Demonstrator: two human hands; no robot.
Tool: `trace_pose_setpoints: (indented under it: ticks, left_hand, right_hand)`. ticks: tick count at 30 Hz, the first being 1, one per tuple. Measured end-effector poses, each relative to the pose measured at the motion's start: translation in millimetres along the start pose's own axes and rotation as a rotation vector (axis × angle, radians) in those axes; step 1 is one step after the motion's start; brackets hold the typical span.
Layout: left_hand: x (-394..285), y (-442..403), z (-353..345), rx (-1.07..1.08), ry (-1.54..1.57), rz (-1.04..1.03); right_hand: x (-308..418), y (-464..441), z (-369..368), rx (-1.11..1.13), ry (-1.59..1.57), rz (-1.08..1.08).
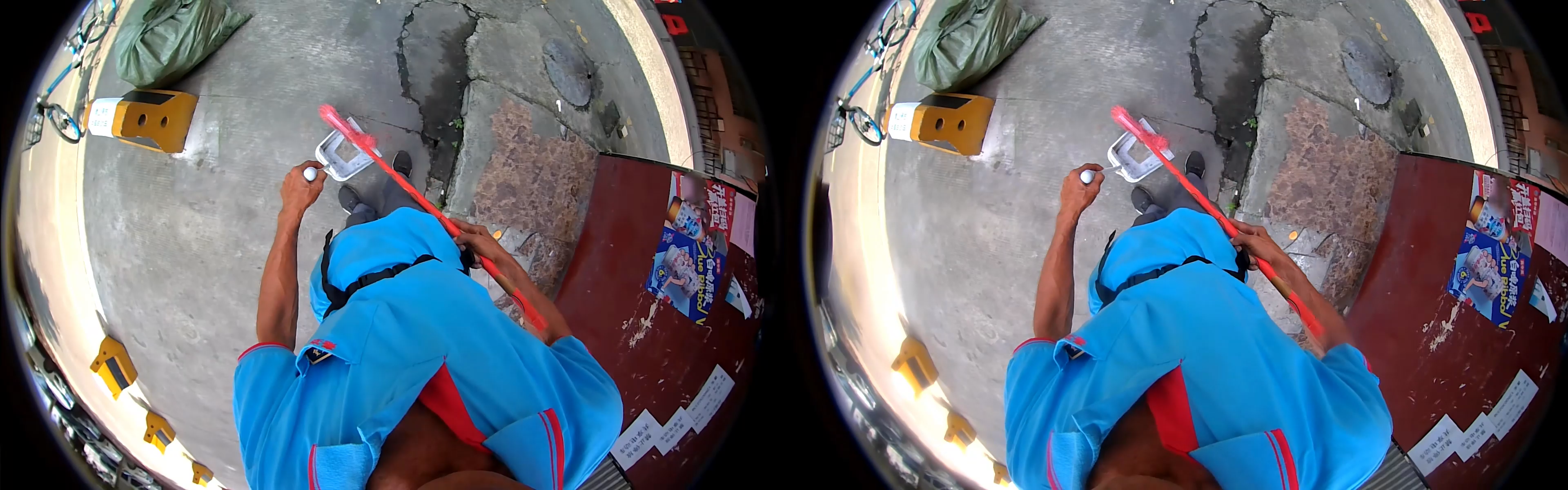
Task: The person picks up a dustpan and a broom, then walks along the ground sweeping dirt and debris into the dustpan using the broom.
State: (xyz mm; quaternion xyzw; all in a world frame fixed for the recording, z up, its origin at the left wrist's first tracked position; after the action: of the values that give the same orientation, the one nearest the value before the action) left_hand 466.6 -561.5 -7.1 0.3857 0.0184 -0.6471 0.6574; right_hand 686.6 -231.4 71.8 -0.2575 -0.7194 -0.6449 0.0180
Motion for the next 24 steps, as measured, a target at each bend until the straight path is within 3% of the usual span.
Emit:
trace_pose_setpoints:
  ticks: [5,7,8,16,20,24]
  left_hand:
    - [-1.3,3.6,-1.2,-0.043,-0.02,0.014]
    - [-3.0,4.3,-3.1,-0.046,-0.014,0.025]
    - [-2.5,5.1,-3.4,-0.045,-0.011,0.028]
    - [-4.9,2.8,-0.4,-0.093,-0.001,0.021]
    - [-2.8,0.1,-7.4,-0.079,0.007,0.028]
    - [-0.7,1.4,-3.8,-0.086,-0.009,0.023]
  right_hand:
    - [16.0,25.5,-17.8,0.016,0.181,0.008]
    - [22.4,8.0,-15.0,-0.064,0.221,0.105]
    - [18.6,-25.7,2.9,-0.103,0.387,0.213]
    - [15.3,-74.5,11.9,-0.065,0.44,0.252]
    - [20.2,-4.8,0.5,0.0,0.136,0.005]
    - [32.8,28.7,-1.5,0.058,0.192,0.03]
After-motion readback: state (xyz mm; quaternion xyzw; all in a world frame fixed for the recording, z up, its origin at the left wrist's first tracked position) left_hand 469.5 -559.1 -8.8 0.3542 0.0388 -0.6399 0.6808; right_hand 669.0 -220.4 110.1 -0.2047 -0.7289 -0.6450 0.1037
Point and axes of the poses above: each hand's wrist, its own y-axis away from the middle knuckle, its own z-axis out of the back of the hand, x = y × z, the point moved 5 cm from there along -y, towards the middle knuckle, and after that the axes turned 9 degrees about -y, right-handed, at the moved point
